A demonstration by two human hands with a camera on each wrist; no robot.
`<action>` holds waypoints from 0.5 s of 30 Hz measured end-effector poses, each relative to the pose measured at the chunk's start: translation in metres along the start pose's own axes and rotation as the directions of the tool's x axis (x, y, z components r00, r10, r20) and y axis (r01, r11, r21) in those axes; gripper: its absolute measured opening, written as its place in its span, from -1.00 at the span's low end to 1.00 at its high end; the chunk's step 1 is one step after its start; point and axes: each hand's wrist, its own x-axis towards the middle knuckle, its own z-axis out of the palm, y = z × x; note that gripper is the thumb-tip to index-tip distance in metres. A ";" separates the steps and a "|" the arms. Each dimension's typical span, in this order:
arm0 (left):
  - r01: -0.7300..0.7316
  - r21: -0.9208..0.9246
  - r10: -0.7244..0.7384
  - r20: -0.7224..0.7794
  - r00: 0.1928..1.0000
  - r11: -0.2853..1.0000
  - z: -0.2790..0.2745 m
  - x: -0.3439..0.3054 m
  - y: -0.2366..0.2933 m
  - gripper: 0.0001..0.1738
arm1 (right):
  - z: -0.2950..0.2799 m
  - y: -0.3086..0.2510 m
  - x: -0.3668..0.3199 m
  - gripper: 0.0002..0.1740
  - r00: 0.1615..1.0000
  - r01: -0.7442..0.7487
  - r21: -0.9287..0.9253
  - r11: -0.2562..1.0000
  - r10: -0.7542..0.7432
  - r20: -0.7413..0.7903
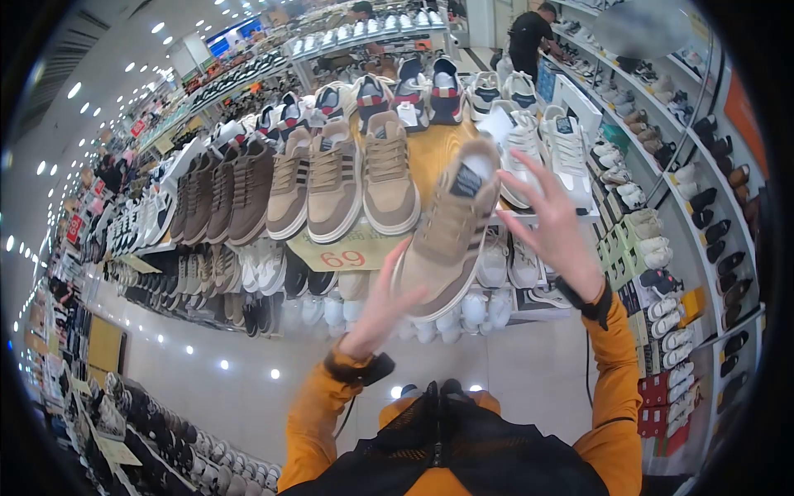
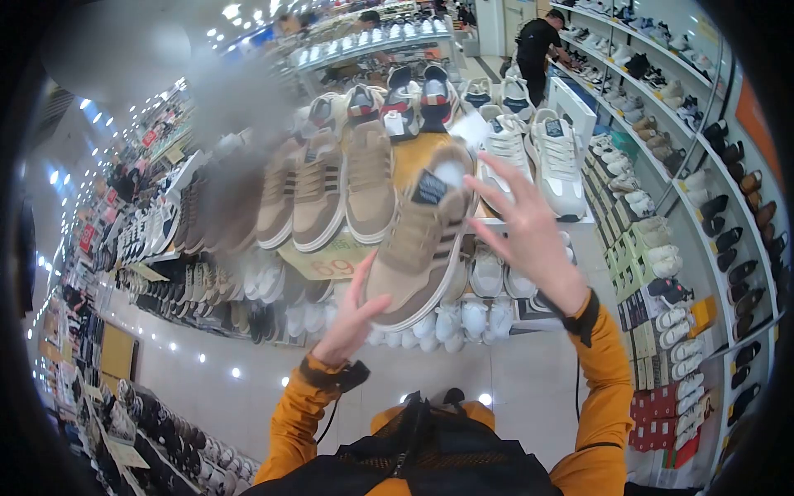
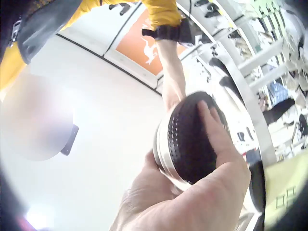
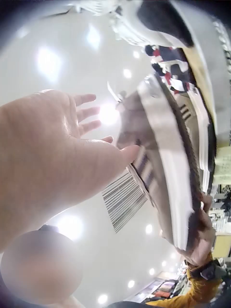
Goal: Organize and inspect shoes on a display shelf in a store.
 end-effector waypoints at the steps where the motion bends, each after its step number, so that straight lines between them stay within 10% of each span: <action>1: -0.035 -0.069 0.035 -0.008 0.999 0.997 0.009 0.009 -0.006 -0.10 | 0.010 -0.003 -0.004 -0.36 0.998 -0.046 0.090 0.995 0.041 0.052; 8: -0.084 -0.157 0.070 -0.096 0.993 0.984 0.052 0.066 -0.021 -0.07 | 0.041 -0.020 -0.032 -0.27 0.973 -0.211 0.379 0.901 0.156 0.169; 15: -0.031 -0.145 0.013 -0.126 0.992 0.989 0.054 0.092 -0.044 -0.01 | 0.050 -0.009 -0.042 -0.26 0.967 -0.229 0.239 0.944 0.192 0.167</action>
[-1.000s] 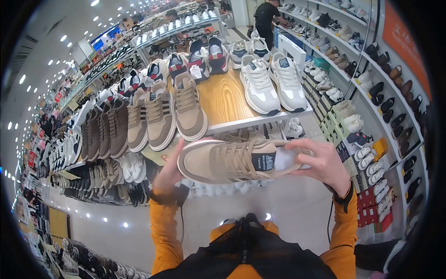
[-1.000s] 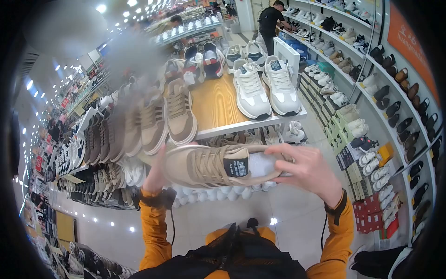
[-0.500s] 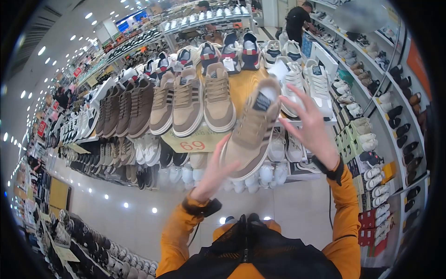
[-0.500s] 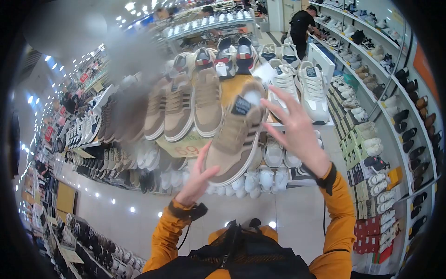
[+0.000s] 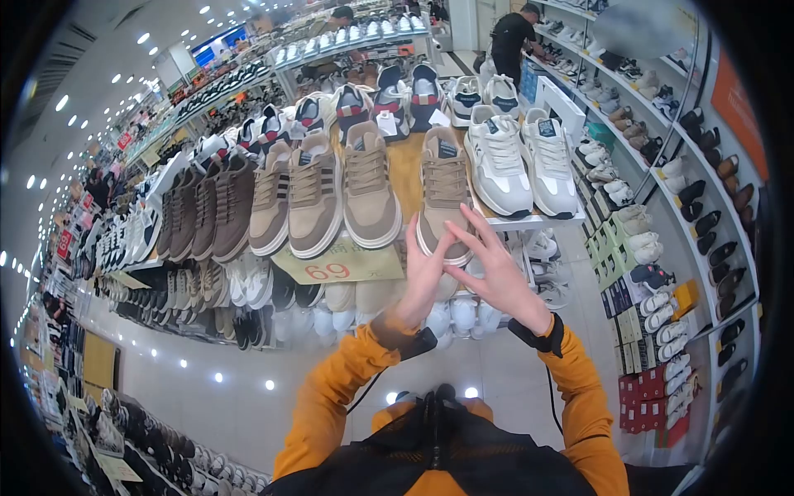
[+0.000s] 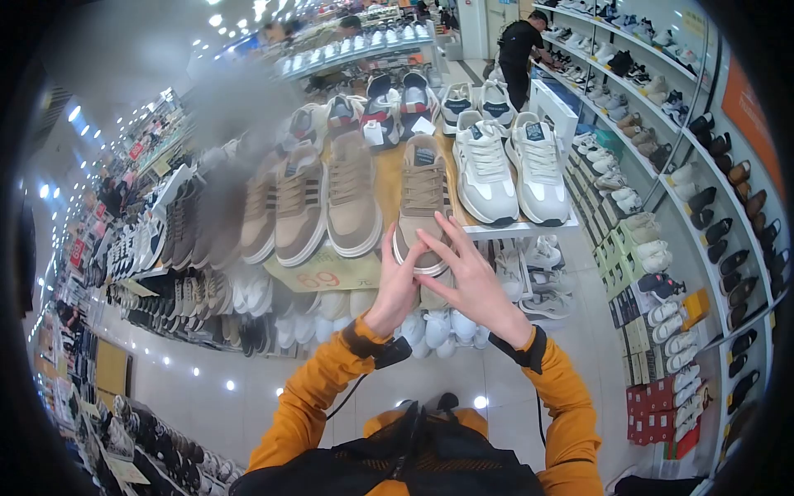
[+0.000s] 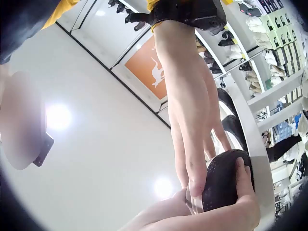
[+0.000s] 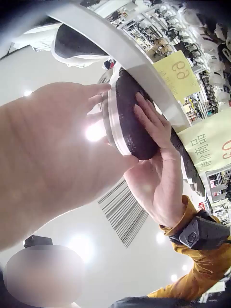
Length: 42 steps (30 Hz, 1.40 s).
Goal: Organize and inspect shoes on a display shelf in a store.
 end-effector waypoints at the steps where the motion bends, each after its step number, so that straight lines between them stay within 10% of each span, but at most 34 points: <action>1: 0.003 -0.003 -0.003 0.000 1.000 1.000 -0.004 0.001 -0.002 -0.01 | 0.001 0.000 0.001 -0.26 1.000 -0.002 -0.024 1.000 0.002 -0.006; 10: 0.020 0.247 -0.012 -0.034 0.999 0.969 -0.062 -0.056 0.029 -0.20 | 0.023 0.024 0.029 -0.20 1.000 0.005 -0.058 0.998 -0.005 0.001; 12: -0.148 0.848 0.427 -0.099 0.899 0.509 -0.082 -0.053 0.034 -0.28 | 0.029 0.019 0.039 -0.16 1.000 -0.020 -0.074 0.997 0.019 -0.022; 15: -0.347 0.883 0.639 0.072 0.766 0.317 -0.078 -0.035 0.053 -0.27 | 0.044 0.012 0.051 -0.08 0.998 -0.037 -0.120 0.992 0.030 -0.061; 23: -0.460 0.881 0.626 0.298 0.721 0.110 -0.079 0.022 0.062 -0.25 | 0.054 0.020 0.060 -0.07 0.992 -0.073 -0.120 0.990 0.060 -0.109; 42: -0.549 0.811 0.577 0.355 0.736 0.201 -0.098 0.033 0.060 -0.25 | 0.062 0.019 0.058 -0.05 0.985 -0.125 -0.162 0.979 0.103 -0.137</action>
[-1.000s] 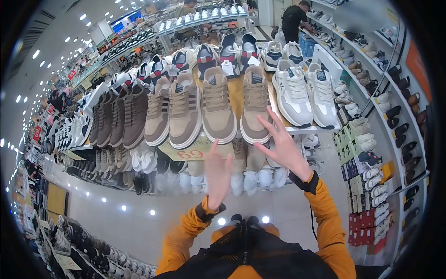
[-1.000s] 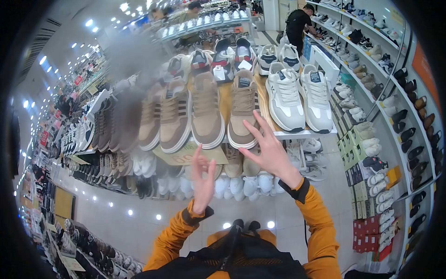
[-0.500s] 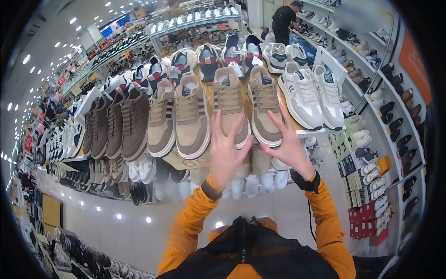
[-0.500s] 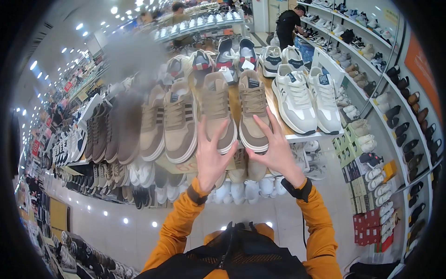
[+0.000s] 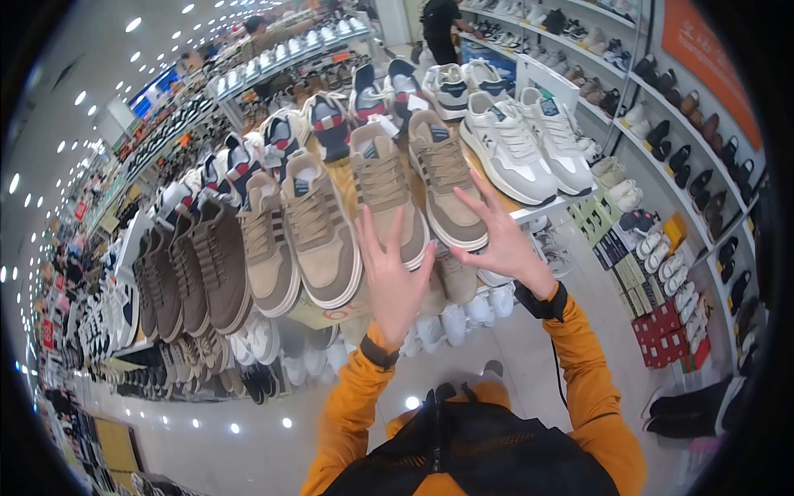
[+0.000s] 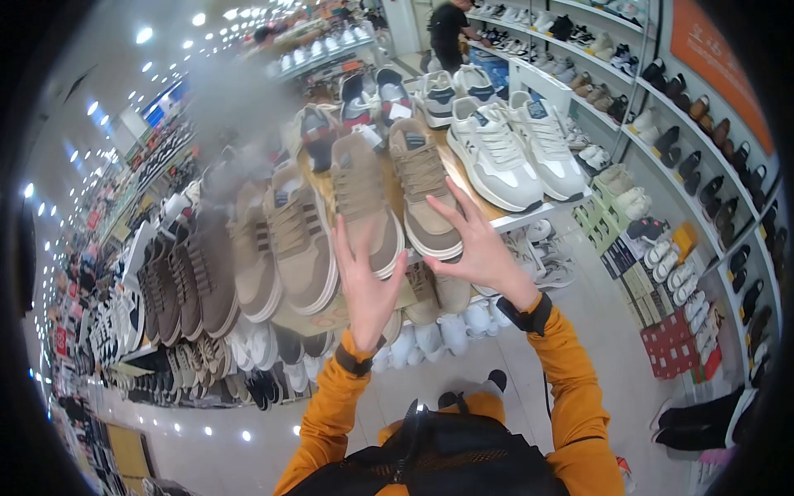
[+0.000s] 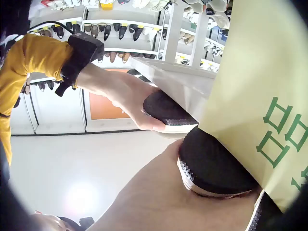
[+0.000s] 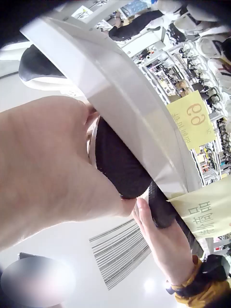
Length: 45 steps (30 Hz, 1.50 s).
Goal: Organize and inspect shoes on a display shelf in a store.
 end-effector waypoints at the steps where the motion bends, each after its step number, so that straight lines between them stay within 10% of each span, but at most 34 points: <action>1: -0.008 -0.010 0.008 0.008 1.000 1.000 0.000 0.000 0.003 -0.25 | 0.000 0.000 -0.001 -0.04 1.000 0.005 0.023 1.000 -0.005 -0.002; 10: -0.192 -0.363 0.252 0.127 0.959 0.912 0.005 -0.019 0.051 -0.44 | -0.032 0.014 -0.056 -0.43 0.969 -0.077 0.066 0.995 0.090 -0.230; 12: -0.237 -0.483 0.375 0.212 0.903 0.843 0.015 -0.015 0.069 -0.51 | -0.040 0.041 -0.074 -0.63 0.843 -0.404 0.414 0.816 0.507 -0.177; 15: -0.240 -0.428 0.361 0.228 0.904 0.871 0.049 0.000 0.092 -0.51 | -0.055 0.069 -0.090 -0.72 0.793 -0.442 0.634 0.635 0.606 -0.054; 29: -0.281 -0.021 0.279 0.207 0.938 0.960 0.178 0.048 0.113 -0.27 | -0.118 0.126 -0.133 -0.66 0.817 -0.567 0.625 0.537 0.468 0.338; 36: -0.239 0.017 0.240 -0.092 0.966 0.971 0.160 0.046 0.132 -0.40 | -0.124 0.138 -0.104 -0.44 0.849 -0.516 0.729 0.450 0.152 0.507; 45: -0.377 0.118 0.387 -0.080 0.919 0.919 0.131 -0.010 0.168 -0.38 | -0.118 0.108 -0.054 -0.28 0.735 -0.668 0.730 -0.143 0.025 0.678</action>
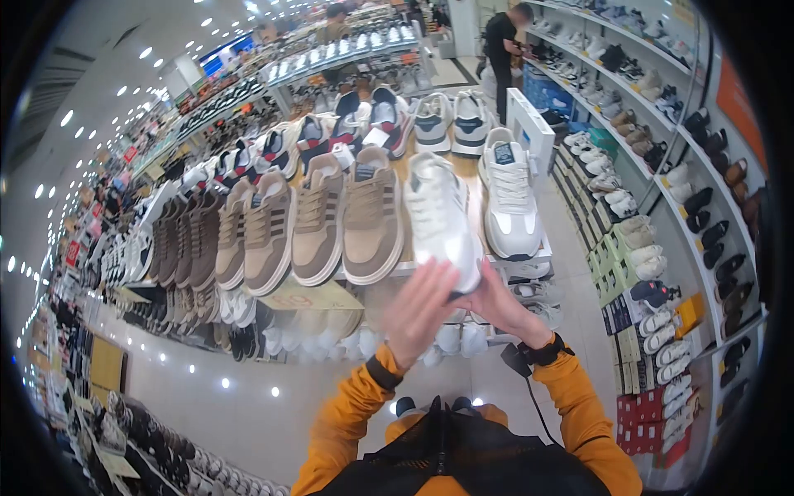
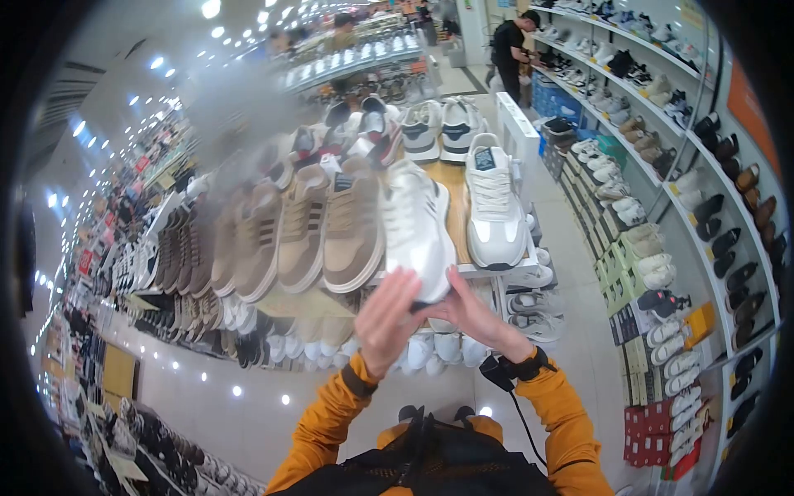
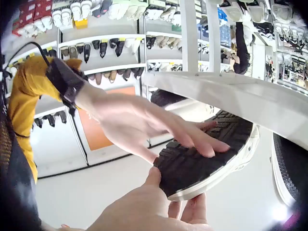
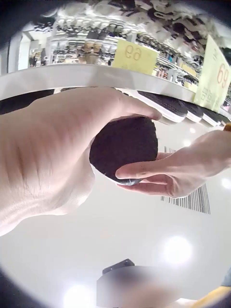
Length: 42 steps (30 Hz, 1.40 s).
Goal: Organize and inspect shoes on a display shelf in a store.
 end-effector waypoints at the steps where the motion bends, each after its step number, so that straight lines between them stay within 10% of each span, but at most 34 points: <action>1: -0.013 0.016 0.012 0.049 0.999 1.000 -0.003 -0.005 0.008 -0.42 | -0.008 0.005 0.000 -0.37 0.995 -0.099 0.084 0.992 0.100 -0.011; 12: 0.074 -0.215 -0.069 0.029 0.997 0.974 -0.033 -0.032 0.007 -0.33 | -0.034 0.008 -0.045 -0.18 0.997 -0.068 -0.039 0.997 0.066 -0.038; 14: 0.164 -0.040 -0.163 0.012 0.987 0.986 -0.044 -0.021 -0.004 -0.33 | -0.051 -0.006 -0.063 -0.07 0.996 0.001 -0.433 0.902 0.036 0.078; 17: 0.562 -0.650 -0.733 0.012 0.680 0.512 -0.046 0.008 -0.009 -0.16 | -0.086 -0.018 -0.094 0.08 0.988 -0.016 -0.409 0.912 0.078 0.134; 22: 0.702 -0.711 -0.659 0.506 0.557 0.047 -0.081 0.015 -0.030 0.00 | -0.114 -0.006 -0.154 0.08 0.968 -0.209 0.051 0.977 0.214 -0.131; 24: 0.819 -0.547 -0.396 0.800 0.451 -0.171 -0.089 0.005 -0.039 -0.02 | -0.135 -0.001 -0.146 0.10 0.971 -0.239 0.033 0.970 0.239 -0.006; 26: 0.841 -0.517 -0.353 0.825 0.440 -0.160 -0.090 0.002 -0.034 -0.16 | -0.127 -0.012 -0.136 0.08 0.890 -0.307 -0.262 0.915 0.373 0.260; 28: 0.905 -0.356 -0.388 0.820 0.422 0.232 -0.086 -0.003 -0.028 -0.20 | -0.129 -0.010 -0.136 0.07 0.878 -0.330 -0.229 0.916 0.387 0.282; 33: 0.923 -0.381 -0.286 0.879 0.382 0.061 -0.085 -0.038 -0.025 -0.40 | -0.132 0.009 -0.122 0.03 0.790 -0.522 -0.161 0.838 0.546 0.278; 35: 0.981 -0.182 -0.222 0.961 0.163 -0.070 -0.109 -0.033 -0.018 -0.33 | -0.087 -0.012 -0.133 -0.11 0.832 -0.440 -0.052 0.896 0.386 -0.400; 38: 0.854 -0.328 -0.373 0.911 0.174 -0.403 -0.101 -0.091 -0.034 -0.35 | -0.084 -0.008 -0.105 -0.14 0.913 -0.371 0.042 0.928 0.372 -0.164; 42: 0.726 -0.487 -0.442 0.853 0.277 -0.485 -0.107 -0.098 -0.028 -0.32 | -0.077 -0.012 -0.062 -0.09 0.939 -0.289 0.294 0.911 0.211 0.270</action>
